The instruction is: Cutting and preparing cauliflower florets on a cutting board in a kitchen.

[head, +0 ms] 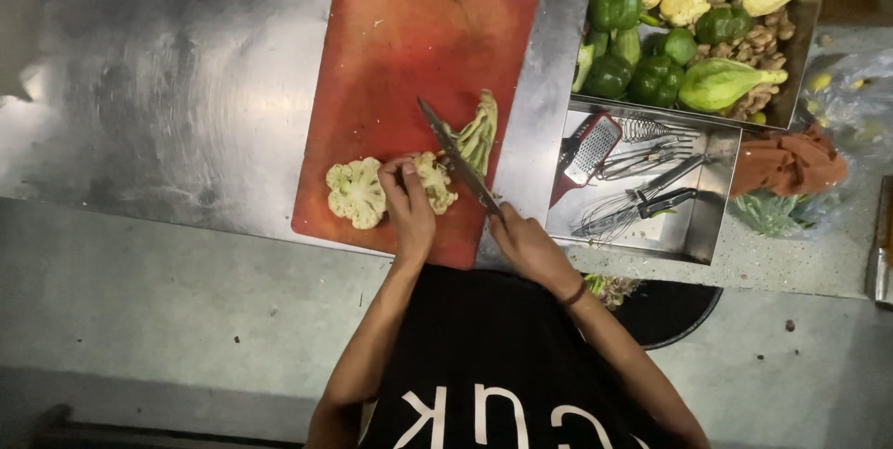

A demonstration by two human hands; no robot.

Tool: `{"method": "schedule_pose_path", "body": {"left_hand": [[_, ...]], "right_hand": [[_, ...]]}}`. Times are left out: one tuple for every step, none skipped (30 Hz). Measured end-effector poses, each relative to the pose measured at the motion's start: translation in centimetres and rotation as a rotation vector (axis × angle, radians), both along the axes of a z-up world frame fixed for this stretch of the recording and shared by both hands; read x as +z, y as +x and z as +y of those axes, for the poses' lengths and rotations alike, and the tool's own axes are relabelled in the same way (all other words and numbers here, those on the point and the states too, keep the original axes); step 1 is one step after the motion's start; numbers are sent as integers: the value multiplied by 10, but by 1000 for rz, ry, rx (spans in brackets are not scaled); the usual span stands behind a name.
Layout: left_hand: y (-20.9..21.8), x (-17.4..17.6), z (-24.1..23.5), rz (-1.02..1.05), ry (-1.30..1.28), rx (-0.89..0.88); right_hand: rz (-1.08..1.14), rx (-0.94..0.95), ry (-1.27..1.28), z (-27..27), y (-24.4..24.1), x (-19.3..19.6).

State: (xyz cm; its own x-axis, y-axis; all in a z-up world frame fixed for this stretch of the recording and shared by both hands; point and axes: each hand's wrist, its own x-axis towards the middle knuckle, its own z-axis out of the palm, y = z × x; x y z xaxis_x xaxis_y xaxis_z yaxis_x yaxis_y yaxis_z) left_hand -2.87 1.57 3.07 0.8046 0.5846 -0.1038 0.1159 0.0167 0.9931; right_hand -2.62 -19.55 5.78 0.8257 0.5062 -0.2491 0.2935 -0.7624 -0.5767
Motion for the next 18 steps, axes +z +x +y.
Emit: {"method": "schedule_pose_path", "body": {"left_hand": [[-2, 8, 1, -66, 72, -45], [-3, 13, 5, -65, 72, -48], [-4, 17, 10, -66, 349, -113], [-4, 22, 15, -67, 627, -179], [-1, 29, 17, -68, 628, -181], [0, 36, 18, -40, 731, -237], [1, 44, 19, -13, 834, -293], [2, 45, 16, -17, 835, -299], [3, 46, 13, -33, 842, -325], [4, 48, 9, -49, 848, -350], [10, 54, 4, -53, 848, -355], [15, 60, -1, -77, 837, -373], [20, 65, -6, -100, 826, -391], [29, 73, -7, -104, 827, -397], [39, 80, -8, -110, 894, -456], [49, 87, -10, -117, 959, -516], [55, 69, -7, -123, 959, -522], [62, 51, -5, -3, 933, -651]], "right_hand": [[233, -116, 155, -1, 3, 9], [234, -118, 156, -1, 5, 23], [425, -231, 274, -2, 7, 37], [615, -342, 394, -3, 9, 51], [615, -343, 395, -5, 11, 58], [746, -409, 478, -8, 10, 66], [877, -476, 561, -11, 10, 74], [874, -481, 564, -14, 9, 79], [874, -499, 581, -17, 7, 84], [873, -517, 598, -19, 6, 90], [870, -522, 601, -23, 3, 90], [857, -573, 628, -26, -1, 91], [843, -624, 654, -30, -5, 91], [841, -629, 658, -34, -9, 86], [796, -683, 679, -37, -13, 81], [749, -737, 697, -41, -17, 76], [745, -743, 701, -45, -21, 75], [673, -792, 673, -48, -26, 74]]}}
